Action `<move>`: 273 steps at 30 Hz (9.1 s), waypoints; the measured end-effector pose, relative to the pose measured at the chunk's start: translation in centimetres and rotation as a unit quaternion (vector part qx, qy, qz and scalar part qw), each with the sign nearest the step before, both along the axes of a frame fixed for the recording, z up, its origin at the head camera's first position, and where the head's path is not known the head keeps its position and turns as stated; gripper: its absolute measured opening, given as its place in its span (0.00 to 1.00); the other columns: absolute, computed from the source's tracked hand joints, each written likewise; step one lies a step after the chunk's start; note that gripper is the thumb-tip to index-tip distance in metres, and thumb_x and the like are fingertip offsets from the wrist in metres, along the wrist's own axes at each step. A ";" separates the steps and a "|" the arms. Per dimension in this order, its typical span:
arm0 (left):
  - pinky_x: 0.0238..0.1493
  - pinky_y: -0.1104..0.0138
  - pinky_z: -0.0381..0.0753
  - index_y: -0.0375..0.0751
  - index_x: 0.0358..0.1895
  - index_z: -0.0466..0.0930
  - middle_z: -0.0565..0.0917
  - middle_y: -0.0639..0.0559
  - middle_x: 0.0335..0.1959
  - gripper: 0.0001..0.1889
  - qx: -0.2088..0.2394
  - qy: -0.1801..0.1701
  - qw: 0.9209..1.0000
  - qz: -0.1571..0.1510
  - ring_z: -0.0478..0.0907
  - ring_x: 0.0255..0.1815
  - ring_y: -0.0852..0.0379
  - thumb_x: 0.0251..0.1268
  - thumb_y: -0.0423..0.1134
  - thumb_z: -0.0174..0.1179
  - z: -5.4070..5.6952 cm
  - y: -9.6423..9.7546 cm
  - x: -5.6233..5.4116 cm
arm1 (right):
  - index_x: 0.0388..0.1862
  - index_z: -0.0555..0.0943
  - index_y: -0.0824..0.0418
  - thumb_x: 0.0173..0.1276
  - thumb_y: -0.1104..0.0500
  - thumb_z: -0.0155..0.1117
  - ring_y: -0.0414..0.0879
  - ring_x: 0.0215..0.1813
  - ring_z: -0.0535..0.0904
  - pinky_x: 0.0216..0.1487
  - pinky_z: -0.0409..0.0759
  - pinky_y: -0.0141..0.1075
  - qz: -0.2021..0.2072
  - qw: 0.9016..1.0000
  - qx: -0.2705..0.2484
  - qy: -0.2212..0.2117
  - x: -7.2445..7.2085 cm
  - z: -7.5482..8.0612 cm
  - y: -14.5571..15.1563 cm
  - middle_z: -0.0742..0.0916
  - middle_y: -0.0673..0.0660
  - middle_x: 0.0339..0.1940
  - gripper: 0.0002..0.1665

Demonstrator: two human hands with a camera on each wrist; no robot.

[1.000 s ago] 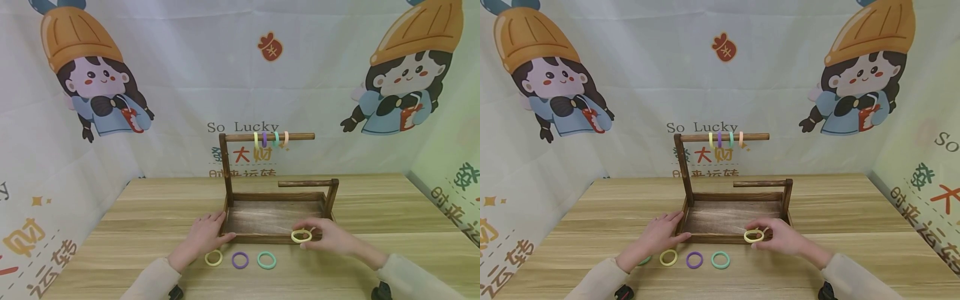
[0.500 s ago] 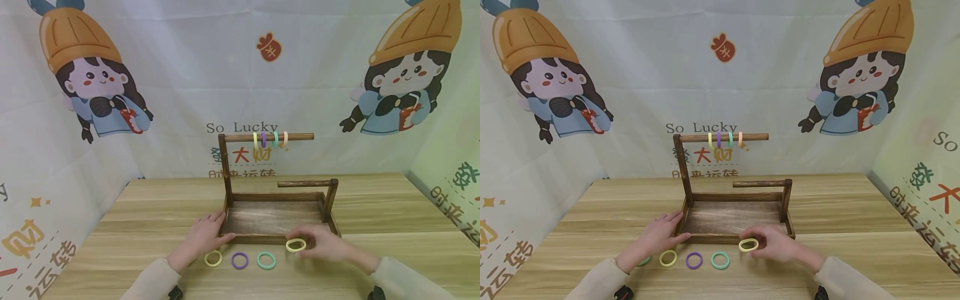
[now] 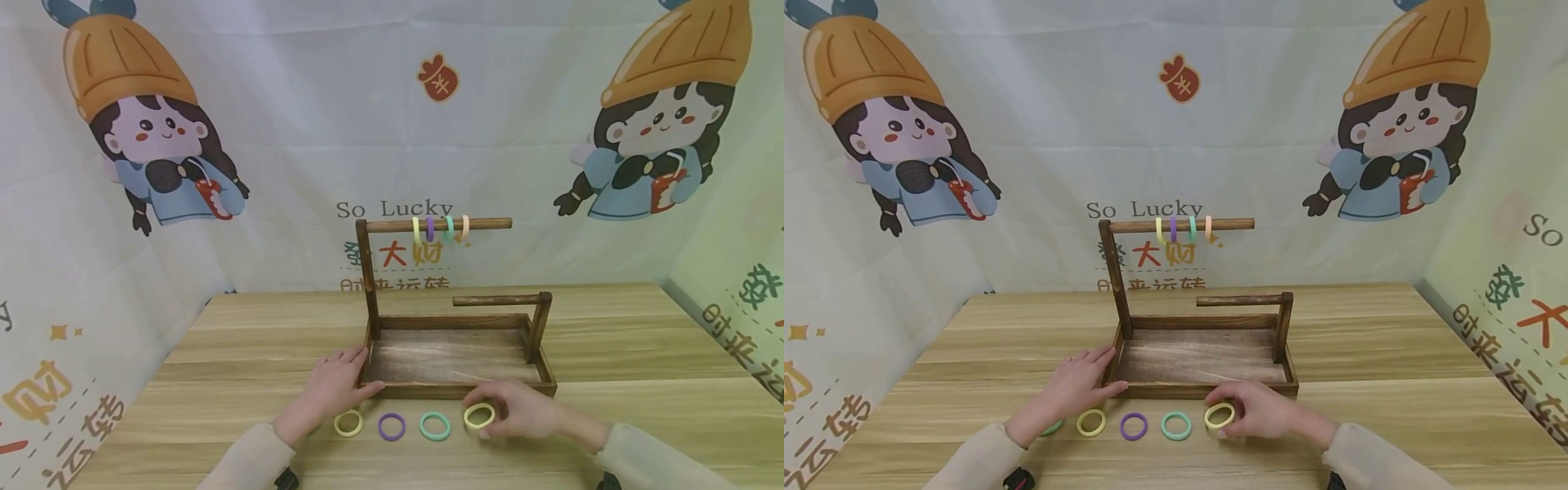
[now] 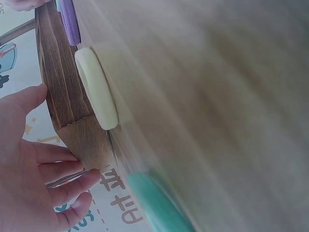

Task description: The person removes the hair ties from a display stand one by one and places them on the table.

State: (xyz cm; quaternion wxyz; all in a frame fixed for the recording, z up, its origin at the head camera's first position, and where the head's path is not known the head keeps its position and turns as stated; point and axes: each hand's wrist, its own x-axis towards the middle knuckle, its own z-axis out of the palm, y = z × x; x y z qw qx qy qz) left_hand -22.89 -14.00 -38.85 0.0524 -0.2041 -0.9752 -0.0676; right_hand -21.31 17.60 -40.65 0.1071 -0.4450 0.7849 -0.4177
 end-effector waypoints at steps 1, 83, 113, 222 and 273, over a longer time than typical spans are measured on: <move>0.51 0.46 0.63 0.32 0.60 0.65 0.67 0.41 0.59 0.39 0.000 0.000 1.000 0.000 0.65 0.54 0.38 0.55 0.63 0.50 0.0 0.0 0.0 | 0.48 0.74 0.64 0.53 0.62 0.67 0.31 0.20 0.71 0.17 0.74 0.29 0.001 1.000 0.002 0.002 0.0 -0.1 0.0 0.79 0.51 0.33 0.22; 0.51 0.47 0.63 0.31 0.60 0.64 0.67 0.41 0.59 0.39 0.001 -0.001 1.000 -0.002 0.65 0.54 0.39 0.55 0.62 0.50 -0.1 -0.1 0.1 | 0.56 0.70 0.66 0.63 0.59 0.57 0.45 0.43 0.73 0.40 0.74 0.32 -0.251 0.963 -0.076 0.067 -5.8 12.4 3.4 0.78 0.61 0.48 0.23; 0.50 0.48 0.64 0.31 0.60 0.65 0.67 0.41 0.59 0.39 0.002 0.006 1.000 -0.004 0.65 0.55 0.40 0.54 0.62 0.51 0.0 -0.1 0.1 | 0.57 0.69 0.66 0.61 0.57 0.60 0.50 0.56 0.67 0.57 0.63 0.43 -0.284 0.945 -0.122 0.108 -9.1 17.2 2.0 0.75 0.62 0.54 0.27; 0.48 0.49 0.66 0.30 0.59 0.65 0.68 0.40 0.58 0.39 0.009 0.010 1.000 -0.007 0.66 0.54 0.39 0.54 0.61 0.53 -0.4 -0.1 -0.1 | 0.47 0.75 0.65 0.58 0.57 0.62 0.51 0.44 0.75 0.44 0.73 0.44 -0.319 0.936 -0.071 0.128 -12.2 16.1 1.7 0.79 0.59 0.42 0.19; 0.49 0.47 0.65 0.30 0.59 0.64 0.67 0.39 0.59 0.40 0.018 0.007 1.000 -0.009 0.65 0.55 0.38 0.54 0.62 0.52 -0.3 -0.1 -0.1 | 0.46 0.79 0.66 0.64 0.54 0.56 0.50 0.43 0.75 0.41 0.72 0.42 -0.384 0.903 -0.098 0.166 -11.8 15.9 2.7 0.81 0.62 0.42 0.18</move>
